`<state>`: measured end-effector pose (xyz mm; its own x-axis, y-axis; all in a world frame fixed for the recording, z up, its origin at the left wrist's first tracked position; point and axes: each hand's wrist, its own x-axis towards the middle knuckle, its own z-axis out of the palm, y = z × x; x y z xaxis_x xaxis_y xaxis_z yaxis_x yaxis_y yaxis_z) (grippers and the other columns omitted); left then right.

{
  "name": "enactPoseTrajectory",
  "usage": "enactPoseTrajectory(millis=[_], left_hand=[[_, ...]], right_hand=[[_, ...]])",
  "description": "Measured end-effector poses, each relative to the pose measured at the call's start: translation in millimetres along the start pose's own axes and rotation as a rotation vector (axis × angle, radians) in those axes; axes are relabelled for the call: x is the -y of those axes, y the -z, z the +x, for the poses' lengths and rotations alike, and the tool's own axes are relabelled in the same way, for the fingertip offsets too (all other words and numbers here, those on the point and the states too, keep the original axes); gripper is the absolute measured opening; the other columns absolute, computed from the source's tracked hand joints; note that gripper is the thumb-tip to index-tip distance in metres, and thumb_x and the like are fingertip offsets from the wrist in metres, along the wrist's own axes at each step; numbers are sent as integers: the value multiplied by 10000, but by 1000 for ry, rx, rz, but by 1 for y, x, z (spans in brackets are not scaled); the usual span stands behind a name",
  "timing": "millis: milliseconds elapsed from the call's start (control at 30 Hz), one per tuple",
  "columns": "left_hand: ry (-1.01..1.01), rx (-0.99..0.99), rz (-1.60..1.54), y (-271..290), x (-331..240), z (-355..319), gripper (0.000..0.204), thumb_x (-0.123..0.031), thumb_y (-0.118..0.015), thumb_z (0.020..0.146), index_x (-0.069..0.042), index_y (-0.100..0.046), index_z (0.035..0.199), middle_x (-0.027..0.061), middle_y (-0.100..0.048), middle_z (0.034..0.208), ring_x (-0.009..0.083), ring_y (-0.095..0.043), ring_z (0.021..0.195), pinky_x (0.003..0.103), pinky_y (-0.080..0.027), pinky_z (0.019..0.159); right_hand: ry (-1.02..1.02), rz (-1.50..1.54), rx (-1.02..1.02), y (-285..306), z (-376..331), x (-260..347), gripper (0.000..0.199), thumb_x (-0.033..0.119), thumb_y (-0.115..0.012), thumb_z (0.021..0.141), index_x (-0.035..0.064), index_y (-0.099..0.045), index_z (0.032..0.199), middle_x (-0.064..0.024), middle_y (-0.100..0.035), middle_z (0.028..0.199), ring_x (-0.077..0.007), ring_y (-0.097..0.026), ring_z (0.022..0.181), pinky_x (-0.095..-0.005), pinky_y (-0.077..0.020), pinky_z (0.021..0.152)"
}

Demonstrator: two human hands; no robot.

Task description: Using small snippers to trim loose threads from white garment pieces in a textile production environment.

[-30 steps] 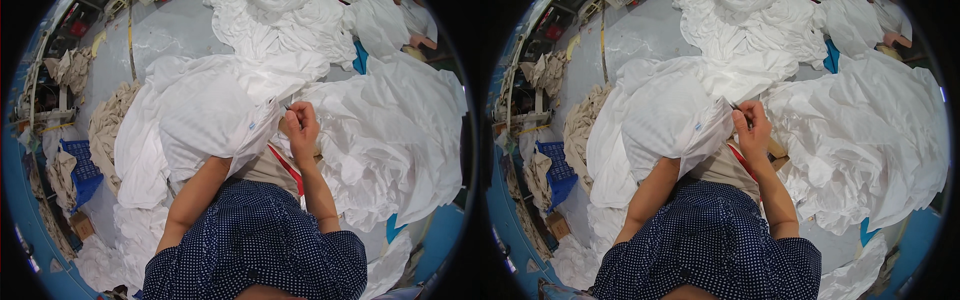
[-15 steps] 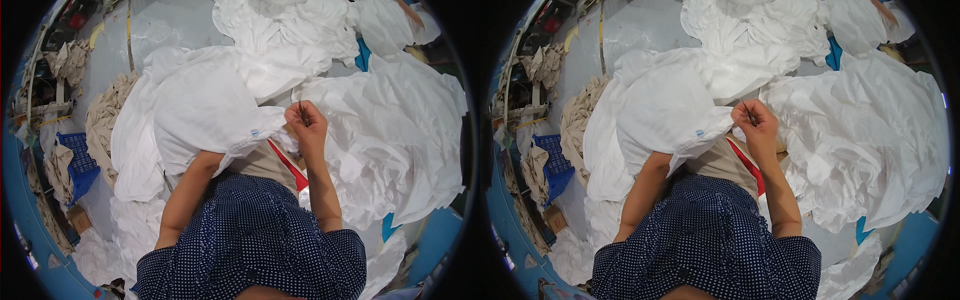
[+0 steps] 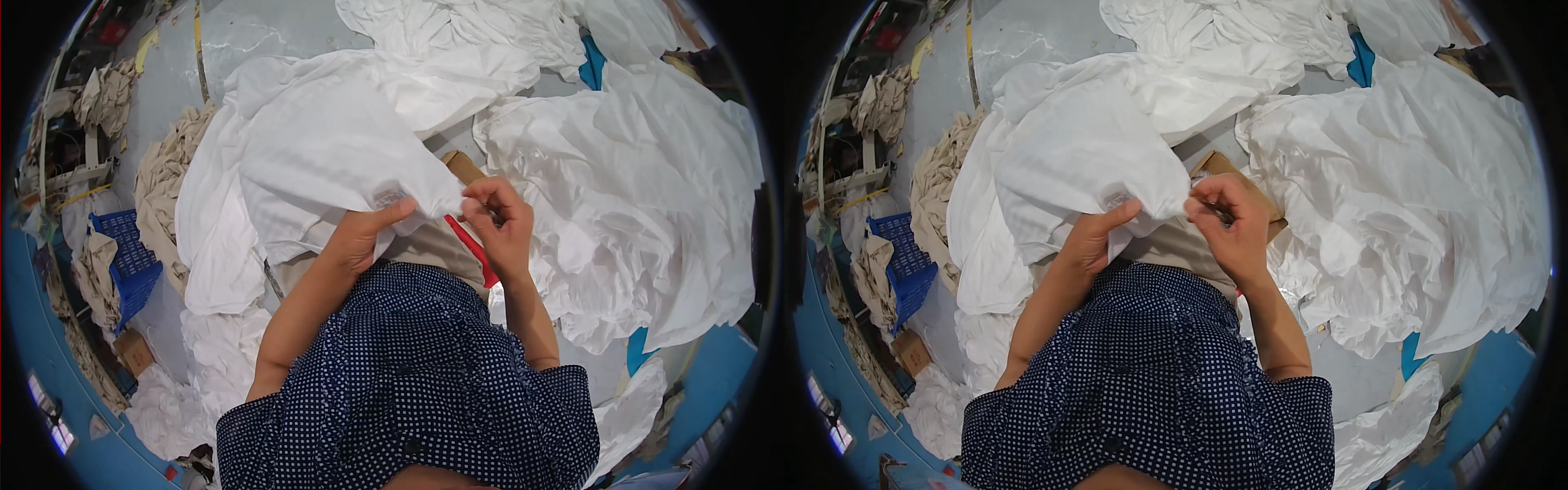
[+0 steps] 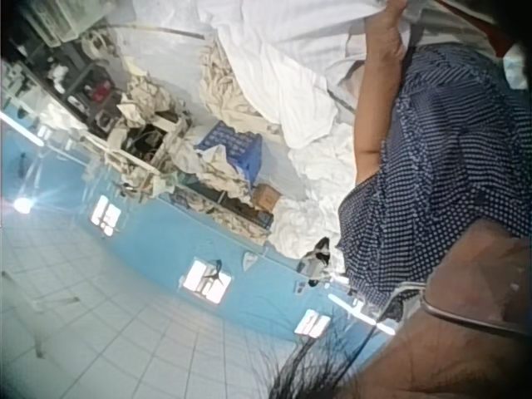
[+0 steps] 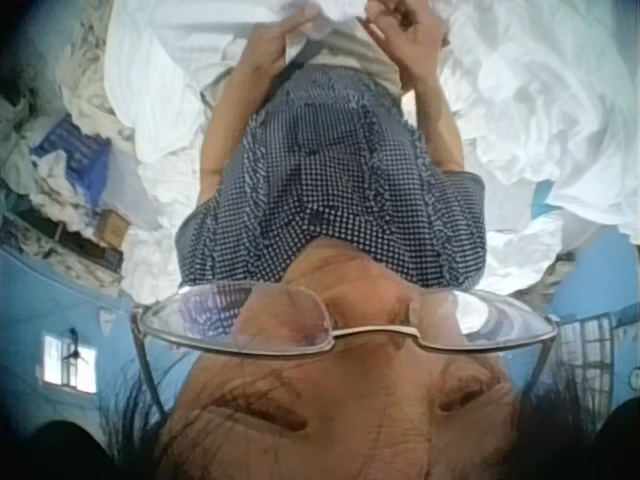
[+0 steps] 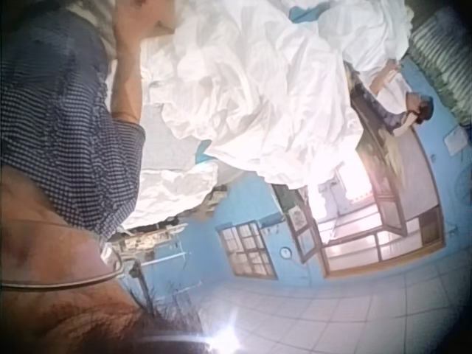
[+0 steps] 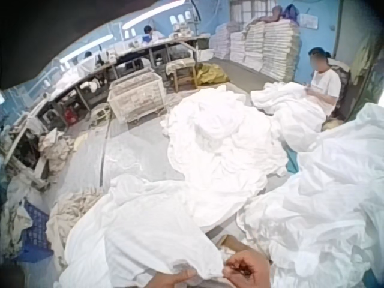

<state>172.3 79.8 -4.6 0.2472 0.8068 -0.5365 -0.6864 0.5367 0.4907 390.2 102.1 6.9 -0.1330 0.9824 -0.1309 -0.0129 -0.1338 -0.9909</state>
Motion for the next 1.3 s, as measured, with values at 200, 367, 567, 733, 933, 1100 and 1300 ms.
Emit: enactPoseTrajectory(millis=[200,367,567,733,933,1100,1300], left_hand=[[-81,-93,148,-6,5,1,493,-72,-800,854,-4,-603,1300,83,-670,1210,204,-637,1128,335,-501,1004],[-142,-128,245,-2,4,-1,527,-110,-782,883,4,-562,1347,86,-641,1255,202,-610,1153,334,-482,1011],[-178,-114,262,-7,4,-1,543,-137,-782,896,9,-548,1364,87,-629,1278,202,-588,1178,333,-468,1023],[-126,-161,255,-3,4,1,549,-169,-770,918,15,-538,1380,93,-623,1298,207,-585,1190,337,-464,1030],[-143,-187,262,-9,3,2,543,-184,-760,932,24,-540,1382,102,-621,1310,211,-588,1192,339,-468,1029],[-117,-190,256,-8,3,3,536,-187,-759,936,27,-543,1378,104,-625,1304,210,-590,1190,338,-468,1030],[-82,-212,250,-7,3,3,522,-189,-757,942,32,-552,1369,100,-629,1303,207,-594,1186,326,-469,1028]], right_hand=[[-9,-188,82,4,-1,2,153,92,-689,929,-3,-628,1031,-36,-662,886,-97,-617,789,-243,-500,718],[181,-387,218,17,9,17,206,196,-689,933,36,-620,1043,-74,-656,783,-200,-639,679,-305,-498,648],[331,-671,323,19,20,25,233,243,-738,890,85,-609,1004,-59,-624,686,-254,-637,624,-357,-477,585],[425,-718,333,16,23,21,230,255,-750,878,104,-604,972,-51,-613,678,-256,-634,621,-369,-469,564],[539,-826,343,18,24,22,236,259,-762,865,114,-594,943,-43,-610,698,-258,-621,620,-376,-450,543],[655,-846,332,16,28,22,231,230,-768,856,113,-588,941,-37,-608,703,-256,-614,616,-381,-441,531],[660,-880,364,15,29,23,229,215,-768,855,110,-580,934,-40,-601,698,-256,-613,616,-385,-440,533]])
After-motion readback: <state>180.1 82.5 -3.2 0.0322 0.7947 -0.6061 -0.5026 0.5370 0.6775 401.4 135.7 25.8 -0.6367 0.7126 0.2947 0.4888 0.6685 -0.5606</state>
